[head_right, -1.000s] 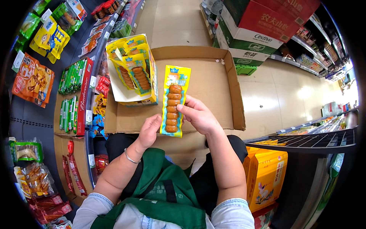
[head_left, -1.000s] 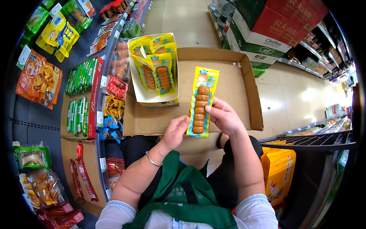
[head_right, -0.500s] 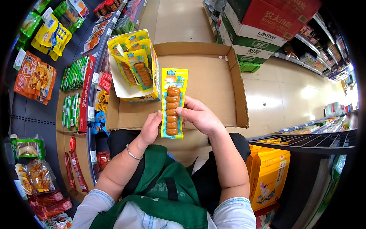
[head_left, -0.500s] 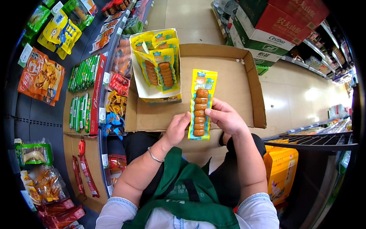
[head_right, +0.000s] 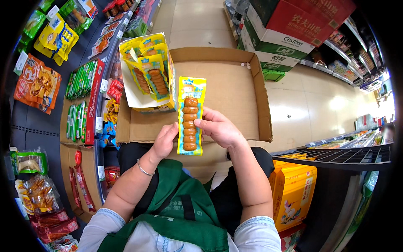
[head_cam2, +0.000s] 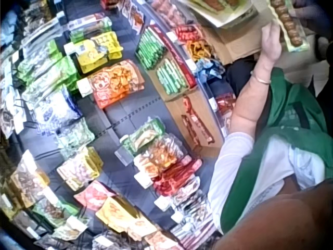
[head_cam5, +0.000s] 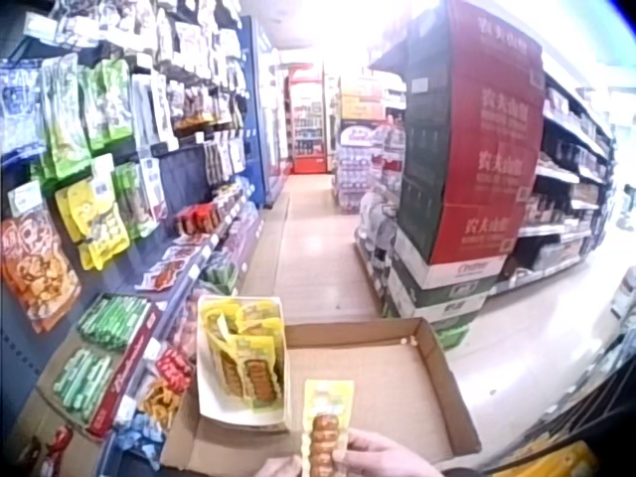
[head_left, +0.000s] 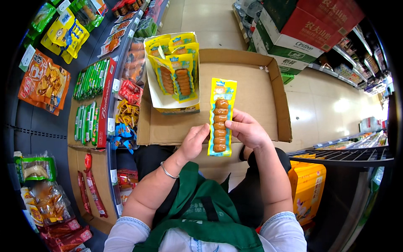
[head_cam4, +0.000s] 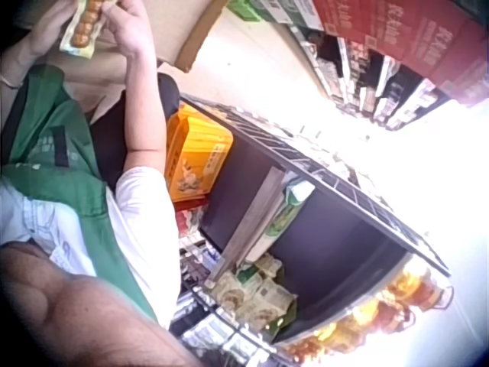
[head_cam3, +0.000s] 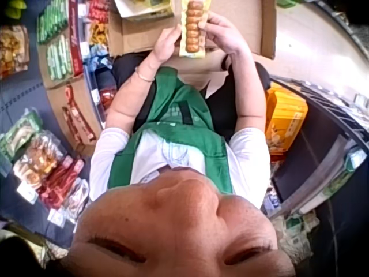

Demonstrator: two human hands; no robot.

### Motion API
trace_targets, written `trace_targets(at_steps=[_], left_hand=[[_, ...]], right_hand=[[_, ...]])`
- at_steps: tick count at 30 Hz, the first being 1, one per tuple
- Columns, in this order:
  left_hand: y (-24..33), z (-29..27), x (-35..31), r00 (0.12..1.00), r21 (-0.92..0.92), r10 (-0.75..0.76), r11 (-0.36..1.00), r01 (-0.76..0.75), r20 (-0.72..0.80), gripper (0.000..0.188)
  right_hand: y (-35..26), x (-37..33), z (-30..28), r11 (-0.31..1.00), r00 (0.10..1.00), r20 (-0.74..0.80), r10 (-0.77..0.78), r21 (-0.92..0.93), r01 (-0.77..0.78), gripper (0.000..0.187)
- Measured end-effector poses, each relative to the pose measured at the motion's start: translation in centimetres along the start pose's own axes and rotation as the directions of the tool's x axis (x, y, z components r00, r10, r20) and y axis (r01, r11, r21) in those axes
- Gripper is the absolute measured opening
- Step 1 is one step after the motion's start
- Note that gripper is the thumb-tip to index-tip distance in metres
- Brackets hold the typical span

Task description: The person sits on the floor of a store aisle and unpacks yellow snack packages from a cardboard box. They arrange the packages into neat rows on the box lid and then place them back into the box one by one.

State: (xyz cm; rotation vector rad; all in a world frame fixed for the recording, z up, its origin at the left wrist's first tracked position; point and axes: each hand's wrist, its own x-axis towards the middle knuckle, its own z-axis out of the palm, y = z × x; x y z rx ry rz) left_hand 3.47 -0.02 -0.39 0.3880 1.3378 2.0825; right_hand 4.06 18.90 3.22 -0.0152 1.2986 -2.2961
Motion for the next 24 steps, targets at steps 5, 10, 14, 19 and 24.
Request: trace_targets(at_steps=[5, 10, 14, 19, 24], left_hand=[[-0.2, -0.4, 0.2, 0.998, -0.008, 0.003, 1.0, -0.003, 0.062, 0.049], [-0.3, -0.4, 0.1, 0.997, -0.013, 0.012, 1.0, -0.011, 0.078, 0.048], [0.0, -0.3, 0.0, 0.997, -0.008, 0.003, 1.0, -0.002, 0.083, 0.048], [-0.3, -0.3, 0.1, 0.996, 0.019, 0.012, 1.0, -0.013, 0.089, 0.048], [-0.3, -0.4, 0.1, 0.994, 0.026, -0.058, 0.998, 0.056, 0.092, 0.048]], right_hand=[[0.3, 0.0, -0.8, 0.999, 1.0, 0.0, 0.014, -0.03, -0.014, 0.03], [0.4, 0.0, -0.8, 0.999, 1.0, 0.006, 0.01, -0.039, -0.01, 0.031], [-0.4, -0.5, -0.1, 0.998, 1.0, -0.015, 0.026, -0.056, -0.027, 0.032], [0.0, -0.5, -0.5, 0.997, 1.0, -0.015, 0.02, -0.073, -0.021, 0.032], [-0.5, -1.0, -0.5, 0.996, 1.0, -0.005, 0.025, -0.084, -0.025, 0.031]])
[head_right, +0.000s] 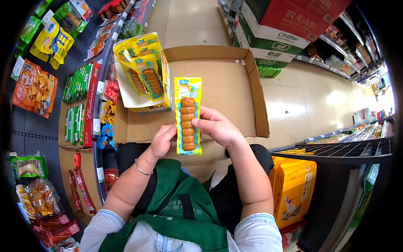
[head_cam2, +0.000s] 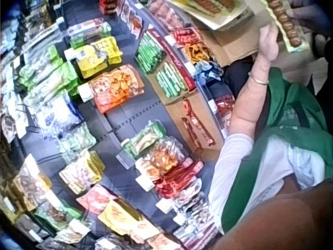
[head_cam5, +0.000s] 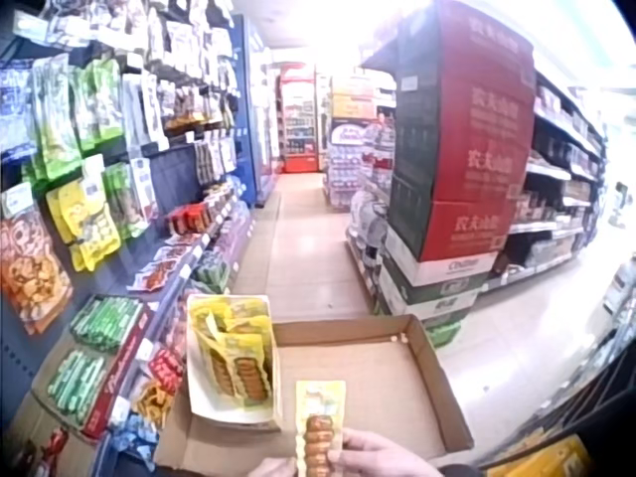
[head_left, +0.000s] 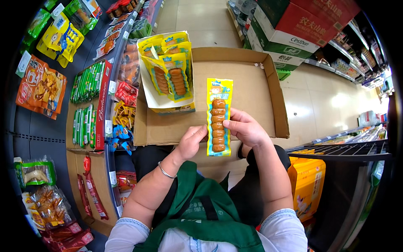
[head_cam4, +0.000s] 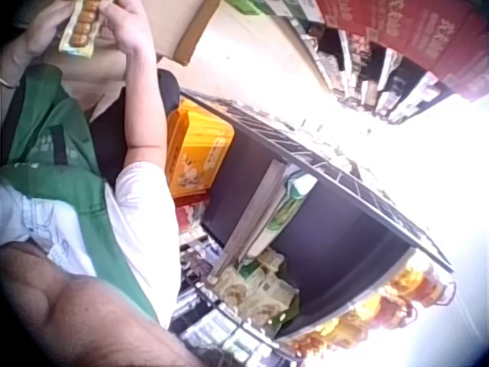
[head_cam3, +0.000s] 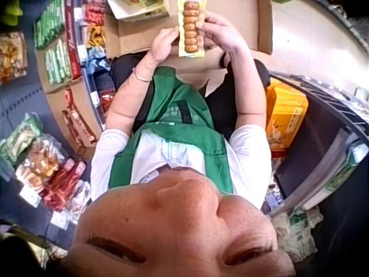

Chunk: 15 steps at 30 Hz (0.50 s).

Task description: The person sits on the floor of a store aisle and unpacks yellow snack packages from a cardboard box. They arrange the packages into neat rows on the box lid and then place them back into the box one by one.

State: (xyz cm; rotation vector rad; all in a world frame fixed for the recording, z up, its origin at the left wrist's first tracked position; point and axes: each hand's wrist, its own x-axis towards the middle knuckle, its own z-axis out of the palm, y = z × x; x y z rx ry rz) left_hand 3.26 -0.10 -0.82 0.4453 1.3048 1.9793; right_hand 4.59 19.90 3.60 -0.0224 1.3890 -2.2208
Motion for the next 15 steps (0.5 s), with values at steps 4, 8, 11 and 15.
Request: trace_targets(at_steps=[4, 8, 11, 15], left_hand=[[-0.02, 0.07, 0.04, 0.999, 0.024, 0.034, 0.999, -0.034, -0.02, 0.047], [-0.45, -0.1, 0.08, 0.991, 0.1, 0.09, 0.992, -0.08, -0.099, 0.041], [-0.11, 0.24, 0.16, 0.981, 0.159, 0.119, 0.983, -0.094, -0.155, 0.037], [-0.09, 0.19, 0.25, 0.965, 0.291, 0.19, 0.948, -0.132, -0.183, 0.033]], right_hand=[[-0.15, 0.1, -0.03, 0.996, 1.0, -0.005, -0.024, -0.09, 0.023, 0.029], [-0.32, 0.02, 0.01, 0.992, 0.999, -0.014, -0.033, -0.124, 0.031, 0.026], [-0.29, -0.02, 0.0, 0.988, 0.999, -0.041, -0.036, -0.153, 0.029, 0.025], [-0.34, -0.04, 0.14, 0.981, 0.996, -0.08, -0.041, -0.194, 0.024, 0.025]])
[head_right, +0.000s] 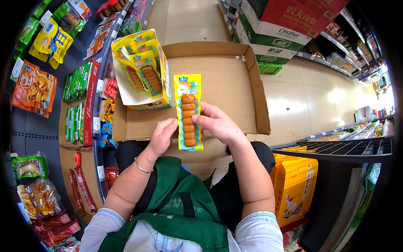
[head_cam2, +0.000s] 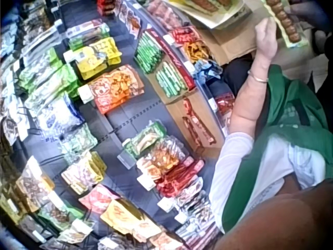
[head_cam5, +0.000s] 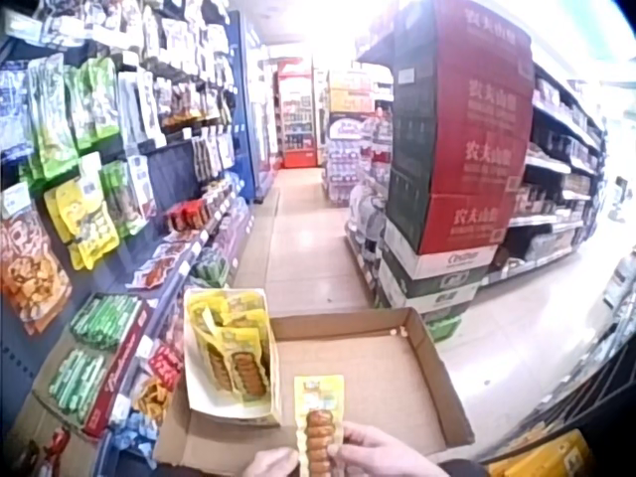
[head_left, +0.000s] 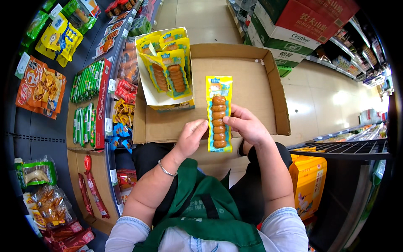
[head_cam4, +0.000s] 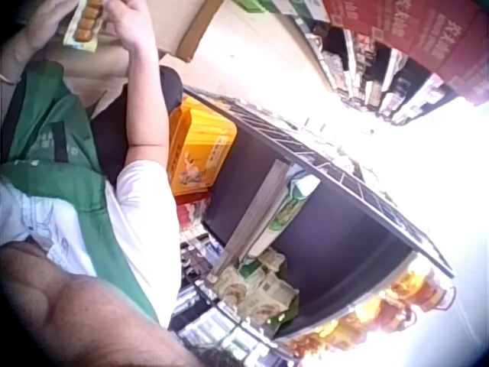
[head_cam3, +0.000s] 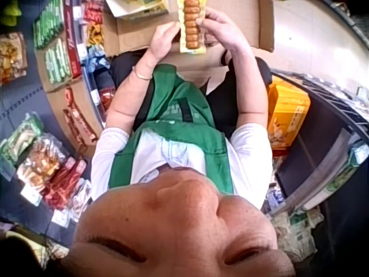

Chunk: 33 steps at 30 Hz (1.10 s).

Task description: The person sits on the floor of a store aisle and unpacks yellow snack packages from a cardboard box. They arrange the packages into neat rows on the box lid and then place them back into the box one by one.

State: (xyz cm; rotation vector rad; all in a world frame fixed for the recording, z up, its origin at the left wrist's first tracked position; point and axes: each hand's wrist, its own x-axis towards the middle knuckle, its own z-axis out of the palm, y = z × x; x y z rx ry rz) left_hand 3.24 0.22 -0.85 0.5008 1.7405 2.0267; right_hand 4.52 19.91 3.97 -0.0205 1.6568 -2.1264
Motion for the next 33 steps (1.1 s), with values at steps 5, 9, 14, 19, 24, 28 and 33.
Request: trace_targets(at_steps=[5, 9, 14, 19, 24, 28, 33], left_hand=[[0.1, 0.1, 0.0, 0.999, -0.005, -0.011, 1.0, 0.011, -0.03, 0.029], [-0.4, -0.2, 0.0, 1.0, 0.038, 0.005, 0.999, -0.004, -0.024, 0.029], [-0.2, 0.1, 0.0, 0.999, -0.034, -0.026, 0.999, 0.025, -0.038, 0.031], [0.1, 0.4, -0.1, 0.998, -0.165, -0.06, 0.984, 0.06, 0.005, 0.039], [0.7, 0.4, 0.0, 0.997, -0.154, 0.036, 0.988, -0.025, 0.069, 0.042], [0.2, 0.5, 0.0, 0.998, -0.095, -0.013, 0.995, 0.019, 0.056, 0.032], [0.0, 0.4, 0.1, 0.999, 0.034, -0.045, 0.998, 0.044, 0.023, 0.024]], right_hand=[[0.1, 0.0, 0.6, 0.999, 0.998, -0.045, -0.039, 0.014, 0.04, 0.024], [0.8, 0.2, 0.0, 0.999, 0.999, -0.014, -0.041, -0.003, 0.041, 0.023], [0.5, 0.2, 0.4, 0.999, 0.998, -0.037, -0.048, -0.012, 0.048, 0.025], [0.3, 0.1, 0.8, 0.997, 0.998, -0.03, -0.058, 0.054, 0.059, 0.032], [0.6, 0.3, 0.8, 0.998, 0.996, -0.06, -0.064, 0.011, 0.065, 0.033], [0.9, 0.5, 0.9, 0.997, 0.995, -0.074, -0.072, 0.004, 0.073, 0.034], [0.7, 0.4, 0.8, 0.997, 0.996, -0.031, -0.083, -0.008, 0.083, 0.034]])
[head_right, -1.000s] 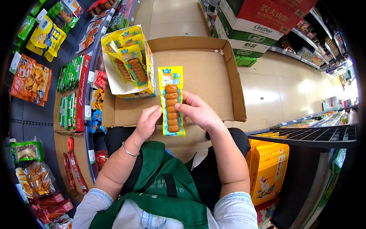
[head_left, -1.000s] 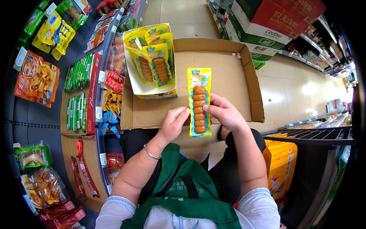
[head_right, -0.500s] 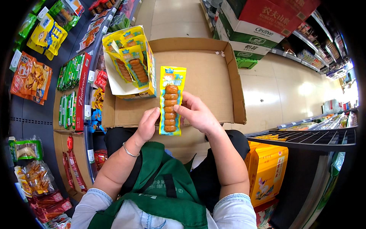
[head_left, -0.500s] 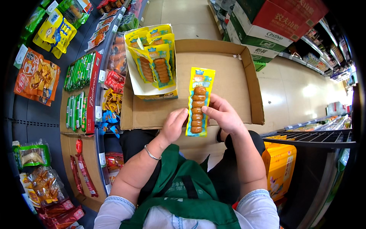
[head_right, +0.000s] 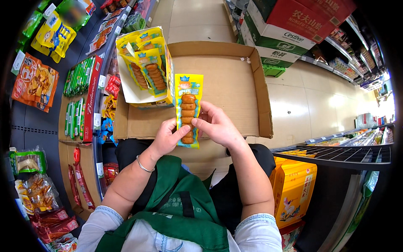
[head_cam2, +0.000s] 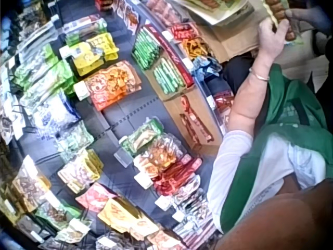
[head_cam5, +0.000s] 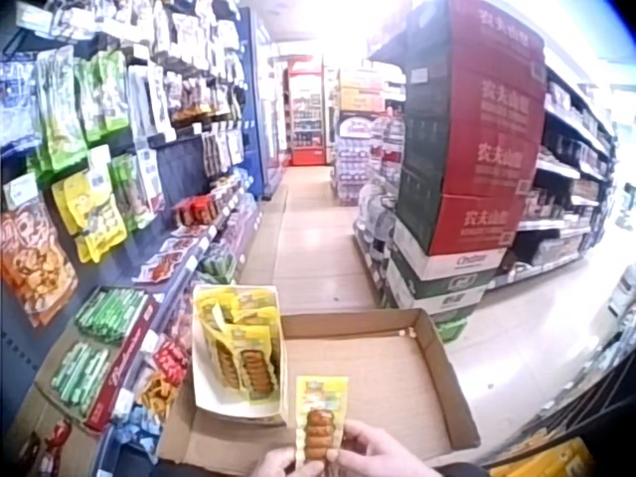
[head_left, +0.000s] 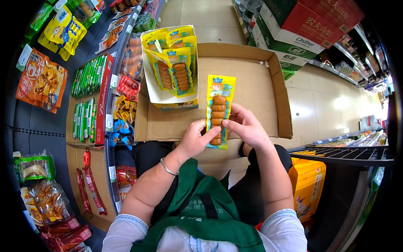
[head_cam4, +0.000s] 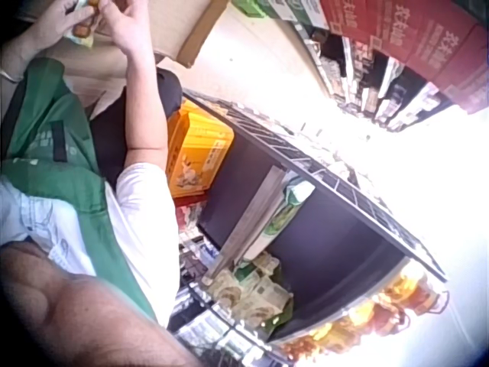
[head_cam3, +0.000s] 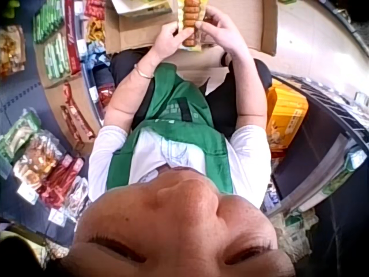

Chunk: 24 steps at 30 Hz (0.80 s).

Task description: The person sits on the floor of a store aisle and unpacks yellow snack packages from a cardboard box. They arrange the packages into neat rows on the box lid and then place them back into the box one by one.

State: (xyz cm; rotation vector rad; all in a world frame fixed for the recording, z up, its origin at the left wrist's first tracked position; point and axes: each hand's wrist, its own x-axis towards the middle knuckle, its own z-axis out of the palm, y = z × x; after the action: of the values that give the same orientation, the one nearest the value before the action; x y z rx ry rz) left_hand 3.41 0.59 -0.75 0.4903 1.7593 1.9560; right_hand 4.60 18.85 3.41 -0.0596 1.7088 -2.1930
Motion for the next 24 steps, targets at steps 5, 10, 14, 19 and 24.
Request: trace_targets(at_steps=[5, 10, 14, 19, 24], left_hand=[[0.1, 0.2, 0.1, 0.998, 0.026, 0.052, 0.998, -0.052, -0.027, 0.025], [0.2, -0.1, -0.1, 1.0, 0.084, 0.009, 0.996, -0.011, 0.015, 0.028], [0.4, 0.0, 0.0, 1.0, -0.067, -0.018, 0.998, 0.019, 0.005, 0.026], [0.9, 0.1, -0.1, 0.996, 0.209, 0.084, 0.974, -0.084, 0.011, 0.023], [1.2, 0.3, -0.2, 0.998, 0.159, 0.063, 0.986, -0.057, -0.031, 0.021]], right_hand=[[-0.2, -0.1, 0.2, 1.0, 1.0, 0.001, 0.028, -0.008, -0.028, 0.036], [0.4, 0.2, 0.4, 0.998, 0.999, -0.009, -0.049, 0.025, 0.05, 0.038], [0.4, 0.4, 0.3, 0.989, 0.989, -0.089, -0.116, 0.082, 0.123, 0.039], [-0.2, 0.3, 0.2, 0.987, 0.978, -0.17, -0.118, 0.091, 0.135, 0.04], [0.5, 0.3, 0.1, 0.997, 0.994, -0.079, -0.071, 0.036, 0.074, 0.038]])
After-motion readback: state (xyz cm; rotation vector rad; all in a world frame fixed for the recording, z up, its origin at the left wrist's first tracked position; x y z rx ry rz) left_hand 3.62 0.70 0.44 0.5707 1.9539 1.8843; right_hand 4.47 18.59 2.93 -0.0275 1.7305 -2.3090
